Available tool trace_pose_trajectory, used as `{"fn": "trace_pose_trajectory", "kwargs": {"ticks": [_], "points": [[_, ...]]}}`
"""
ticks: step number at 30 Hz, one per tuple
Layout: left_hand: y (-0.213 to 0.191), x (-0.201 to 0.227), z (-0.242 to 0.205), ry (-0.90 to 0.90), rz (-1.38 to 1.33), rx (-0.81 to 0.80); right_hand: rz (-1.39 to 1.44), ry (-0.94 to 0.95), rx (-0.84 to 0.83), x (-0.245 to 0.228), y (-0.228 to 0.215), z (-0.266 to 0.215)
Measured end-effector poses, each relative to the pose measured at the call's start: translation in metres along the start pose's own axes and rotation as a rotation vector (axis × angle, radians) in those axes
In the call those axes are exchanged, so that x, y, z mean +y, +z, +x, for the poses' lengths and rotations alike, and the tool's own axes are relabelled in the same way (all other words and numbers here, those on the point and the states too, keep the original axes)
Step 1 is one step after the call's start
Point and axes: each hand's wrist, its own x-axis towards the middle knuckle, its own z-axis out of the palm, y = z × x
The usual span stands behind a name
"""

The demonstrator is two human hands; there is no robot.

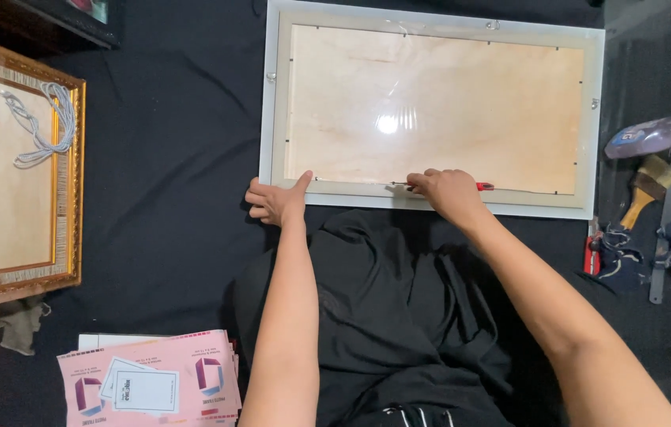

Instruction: Trimming the protective plastic film from a picture frame using a utility knife

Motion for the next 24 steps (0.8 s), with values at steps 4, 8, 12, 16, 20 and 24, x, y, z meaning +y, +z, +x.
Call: {"fn": "trace_pose_trajectory", "kwargs": {"ticks": [4,8,12,16,20,24], "points": [[-0.001,0.000,0.000,-0.005,0.016,-0.008,0.195,0.022,0.010,-0.038,-0.022,0.023],[0.000,0.000,0.000,-0.010,0.022,0.005,0.347,-0.047,0.081,-0.077,-0.004,0.054],[0.000,0.002,0.000,-0.013,0.014,0.011,0.377,-0.077,0.105,-0.095,0.009,0.074],[-0.001,0.002,-0.002,-0.013,0.001,0.008,0.370,-0.075,0.105,-0.098,0.013,0.078],[0.001,0.000,-0.001,0.004,-0.005,0.024,0.356,-0.088,0.089,-0.094,0.021,0.082],[0.001,0.000,-0.002,0.010,0.005,0.024,0.332,-0.080,0.098,-0.090,0.024,0.082]]}}
